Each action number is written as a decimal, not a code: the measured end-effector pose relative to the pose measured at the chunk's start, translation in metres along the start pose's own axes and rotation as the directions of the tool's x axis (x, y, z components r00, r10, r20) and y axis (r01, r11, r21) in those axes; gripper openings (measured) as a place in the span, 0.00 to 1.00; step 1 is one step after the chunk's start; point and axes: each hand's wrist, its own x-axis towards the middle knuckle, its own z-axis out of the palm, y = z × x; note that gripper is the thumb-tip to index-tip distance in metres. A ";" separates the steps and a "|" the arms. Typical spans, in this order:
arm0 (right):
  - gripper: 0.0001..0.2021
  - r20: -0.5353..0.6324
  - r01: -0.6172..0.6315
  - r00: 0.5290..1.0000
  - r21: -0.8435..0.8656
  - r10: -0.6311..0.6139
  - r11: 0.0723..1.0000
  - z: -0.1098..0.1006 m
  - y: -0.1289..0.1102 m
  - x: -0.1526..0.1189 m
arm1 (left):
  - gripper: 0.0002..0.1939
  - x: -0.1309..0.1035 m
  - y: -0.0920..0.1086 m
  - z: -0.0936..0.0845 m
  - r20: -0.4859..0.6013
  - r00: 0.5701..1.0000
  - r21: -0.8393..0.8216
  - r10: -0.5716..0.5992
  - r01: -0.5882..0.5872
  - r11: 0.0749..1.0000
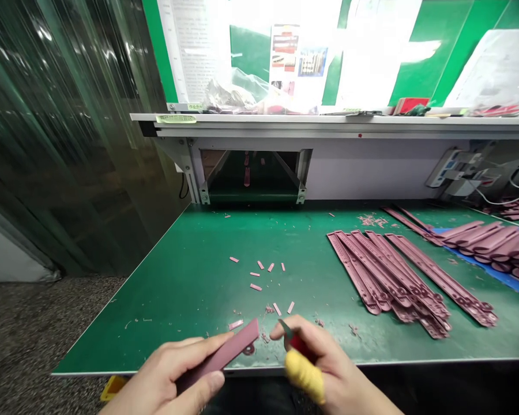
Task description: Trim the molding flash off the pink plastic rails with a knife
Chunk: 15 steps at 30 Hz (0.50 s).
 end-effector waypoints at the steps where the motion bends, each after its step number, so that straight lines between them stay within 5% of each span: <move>1: 0.26 -0.026 0.126 0.991 -0.221 -0.135 0.967 0.001 -0.004 0.004 | 0.21 0.001 -0.003 -0.007 0.037 0.994 0.163 0.099 -0.104 0.981; 4: 0.29 0.060 0.334 0.915 -0.668 -0.399 0.666 0.005 -0.007 0.019 | 0.25 0.003 -0.007 -0.024 0.154 0.953 0.492 0.260 -0.302 0.816; 8: 0.20 0.221 0.382 0.877 -0.859 -0.428 0.340 0.007 -0.008 0.029 | 0.30 0.002 -0.004 -0.039 0.230 0.917 0.703 0.327 -0.389 0.595; 12: 0.14 0.342 0.465 0.841 -0.854 -0.418 0.236 0.005 -0.019 0.029 | 0.35 0.000 0.007 -0.048 0.223 0.901 0.749 0.372 -0.403 0.526; 15: 0.15 0.351 0.488 0.823 -0.840 -0.447 0.239 0.003 -0.027 0.025 | 0.36 -0.005 0.015 -0.047 0.133 0.905 0.714 0.404 -0.370 0.594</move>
